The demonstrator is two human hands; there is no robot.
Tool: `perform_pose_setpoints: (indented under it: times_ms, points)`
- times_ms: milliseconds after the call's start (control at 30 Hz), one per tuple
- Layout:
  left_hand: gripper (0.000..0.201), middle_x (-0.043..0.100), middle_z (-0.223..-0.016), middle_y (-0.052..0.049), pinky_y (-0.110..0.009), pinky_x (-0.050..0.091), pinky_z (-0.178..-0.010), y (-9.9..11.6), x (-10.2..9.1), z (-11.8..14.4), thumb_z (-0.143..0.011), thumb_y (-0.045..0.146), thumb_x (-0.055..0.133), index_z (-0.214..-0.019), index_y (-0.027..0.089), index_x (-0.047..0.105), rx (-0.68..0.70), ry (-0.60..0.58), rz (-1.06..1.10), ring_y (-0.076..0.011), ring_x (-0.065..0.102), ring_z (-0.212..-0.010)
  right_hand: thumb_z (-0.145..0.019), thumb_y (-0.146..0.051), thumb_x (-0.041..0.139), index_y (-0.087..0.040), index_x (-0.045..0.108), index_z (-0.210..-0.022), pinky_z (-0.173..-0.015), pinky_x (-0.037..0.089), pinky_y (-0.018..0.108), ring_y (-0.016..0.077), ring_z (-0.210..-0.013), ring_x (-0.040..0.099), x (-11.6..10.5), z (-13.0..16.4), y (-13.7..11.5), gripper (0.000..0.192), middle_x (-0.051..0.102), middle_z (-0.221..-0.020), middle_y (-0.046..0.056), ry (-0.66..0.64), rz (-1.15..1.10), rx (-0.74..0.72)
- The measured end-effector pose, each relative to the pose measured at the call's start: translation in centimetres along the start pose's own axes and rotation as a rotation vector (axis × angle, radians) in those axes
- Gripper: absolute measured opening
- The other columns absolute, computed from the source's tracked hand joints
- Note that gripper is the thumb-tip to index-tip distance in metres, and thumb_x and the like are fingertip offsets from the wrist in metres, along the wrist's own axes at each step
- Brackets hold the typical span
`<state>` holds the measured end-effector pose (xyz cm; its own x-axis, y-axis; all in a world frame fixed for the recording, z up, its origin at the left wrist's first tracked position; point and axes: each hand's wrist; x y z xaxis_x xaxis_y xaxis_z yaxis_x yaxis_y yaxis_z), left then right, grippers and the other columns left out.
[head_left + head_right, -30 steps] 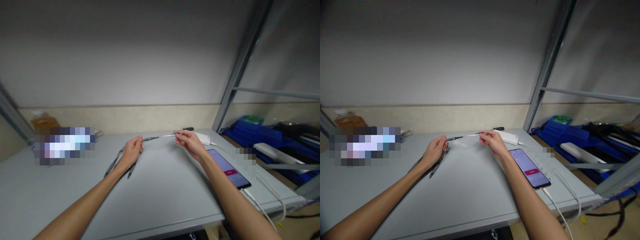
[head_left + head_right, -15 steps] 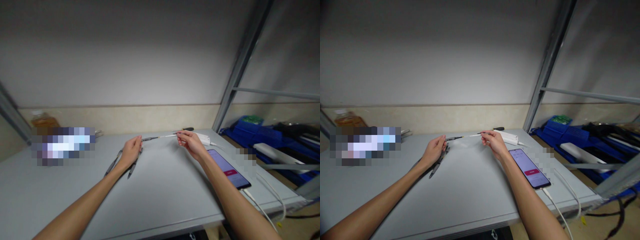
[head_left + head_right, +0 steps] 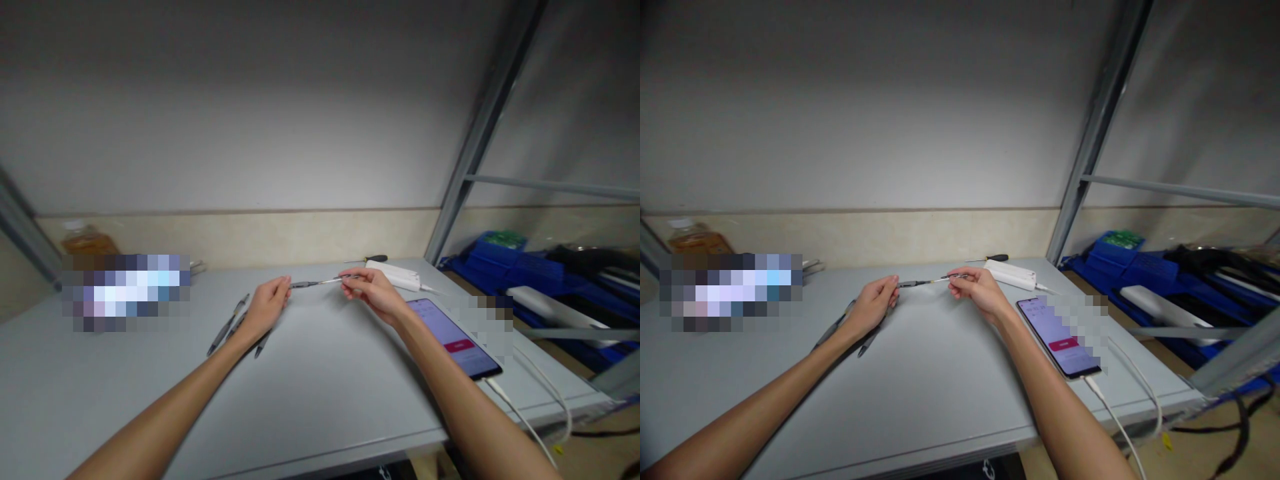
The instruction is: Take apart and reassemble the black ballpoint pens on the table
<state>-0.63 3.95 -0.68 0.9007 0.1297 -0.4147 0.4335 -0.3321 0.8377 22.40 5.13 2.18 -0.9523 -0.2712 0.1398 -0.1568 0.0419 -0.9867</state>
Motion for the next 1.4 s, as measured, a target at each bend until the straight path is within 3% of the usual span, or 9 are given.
perform_pose_setpoints:
  times_ms: [233, 400, 667, 733, 900, 967, 1067, 1200, 1400]
  points:
    - [0.043, 0.044, -0.050, 0.002, -0.024, 0.033, -0.052, 0.4, 0.0, 0.1, -0.082, 0.052, 0.037, -0.055, 0.020, 0.045, 0.006, -0.066, 0.006, -0.0131, 0.043, -0.051, -0.056, -0.032, 0.079, -0.013, 0.069, -0.083, -0.061, 0.046, 0.025, 0.0107, -0.058, 0.059, 0.4, 0.2, 0.4, 0.035, 0.067, -0.064, 0.004, -0.042, 0.077, -0.014]
    - [0.036, 0.050, -0.053, 0.002, -0.024, 0.036, -0.055, 0.7, -0.2, 0.1, -0.077, 0.048, 0.045, -0.056, 0.019, 0.050, 0.018, -0.056, 0.004, -0.0128, 0.046, -0.053, -0.058, -0.043, 0.076, -0.012, 0.066, -0.066, -0.051, 0.042, 0.022, 0.0082, -0.048, 0.052, 0.4, 0.1, 0.4, 0.034, 0.063, -0.055, 0.002, -0.050, 0.183, -0.026]
    - [0.023, 0.062, -0.065, -0.002, -0.025, 0.043, -0.064, 0.1, 0.0, 0.0, -0.071, 0.036, 0.060, -0.079, 0.015, 0.060, 0.013, -0.035, 0.202, -0.0139, 0.058, -0.064, -0.080, -0.061, 0.043, -0.014, 0.056, -0.046, -0.039, 0.030, 0.021, 0.0069, -0.032, 0.039, 0.6, 0.1, 1.0, 0.059, 0.046, -0.033, 0.000, -0.046, 0.416, 0.039]
    - [0.023, 0.063, -0.065, -0.002, -0.026, 0.044, -0.065, 0.2, 0.0, -0.1, -0.071, 0.036, 0.060, -0.079, 0.015, 0.060, -0.015, -0.013, 0.225, -0.0143, 0.059, -0.064, -0.080, -0.060, 0.044, -0.013, 0.058, -0.052, -0.039, 0.031, 0.021, 0.0074, -0.034, 0.040, 0.7, 0.1, 0.8, 0.056, 0.048, -0.036, 0.000, -0.008, 0.440, -0.008]
    - [0.027, 0.063, -0.062, -0.002, -0.025, 0.044, -0.062, 0.3, -0.1, -0.2, -0.069, 0.039, 0.063, -0.078, 0.014, 0.060, -0.060, 0.037, 0.267, -0.0138, 0.059, -0.061, -0.064, -0.045, 0.069, -0.015, 0.062, -0.087, -0.046, 0.040, 0.021, 0.0102, -0.050, 0.051, 0.6, 0.3, -0.1, 0.038, 0.060, -0.060, -0.001, 0.039, 0.307, -0.169]
    - [0.028, 0.063, -0.062, -0.002, -0.025, 0.045, -0.062, 0.1, -0.1, -0.1, -0.068, 0.040, 0.064, -0.078, 0.014, 0.060, -0.071, 0.040, 0.289, -0.0134, 0.059, -0.061, -0.060, -0.039, 0.073, -0.014, 0.063, -0.084, -0.050, 0.042, 0.022, 0.0098, -0.051, 0.051, 0.5, 0.3, -0.3, 0.036, 0.059, -0.059, -0.001, -0.002, 0.291, -0.167]
    - [0.030, 0.065, -0.062, -0.002, -0.025, 0.046, -0.062, 0.0, 0.0, -0.1, -0.064, 0.040, 0.067, -0.077, 0.014, 0.060, -0.101, 0.021, 0.338, -0.0137, 0.060, -0.061, -0.068, -0.045, 0.065, -0.013, 0.061, -0.067, -0.046, 0.038, 0.021, 0.0081, -0.043, 0.046, 0.4, 0.2, 0.1, 0.031, 0.054, -0.049, -0.002, -0.011, 0.342, -0.116]
    - [0.030, 0.066, -0.063, -0.003, -0.025, 0.046, -0.063, 0.2, 0.1, -0.1, -0.061, 0.038, 0.072, -0.076, 0.014, 0.061, -0.130, -0.018, 0.387, -0.0134, 0.061, -0.062, -0.081, -0.053, 0.044, -0.014, 0.055, -0.053, -0.038, 0.029, 0.021, 0.0071, -0.034, 0.037, 0.3, -0.1, 0.9, 0.050, 0.045, -0.038, -0.002, 0.065, 0.505, -0.039]
    - [0.032, 0.065, -0.060, -0.002, -0.024, 0.046, -0.061, 0.2, 0.2, -0.2, -0.060, 0.039, 0.072, -0.075, 0.013, 0.061, -0.153, -0.002, 0.422, -0.0125, 0.060, -0.058, -0.067, -0.042, 0.066, -0.015, 0.061, -0.090, -0.044, 0.040, 0.021, 0.0119, -0.054, 0.053, 0.4, -0.1, 0.6, 0.036, 0.059, -0.063, 0.000, 0.020, 0.431, -0.172]
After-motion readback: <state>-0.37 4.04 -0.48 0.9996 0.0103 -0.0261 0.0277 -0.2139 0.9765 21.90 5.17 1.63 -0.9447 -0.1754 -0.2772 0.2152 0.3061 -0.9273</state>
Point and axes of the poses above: each hand's wrist, its own z-axis away from the middle knuckle, its own x-axis out of the palm, y = z × x
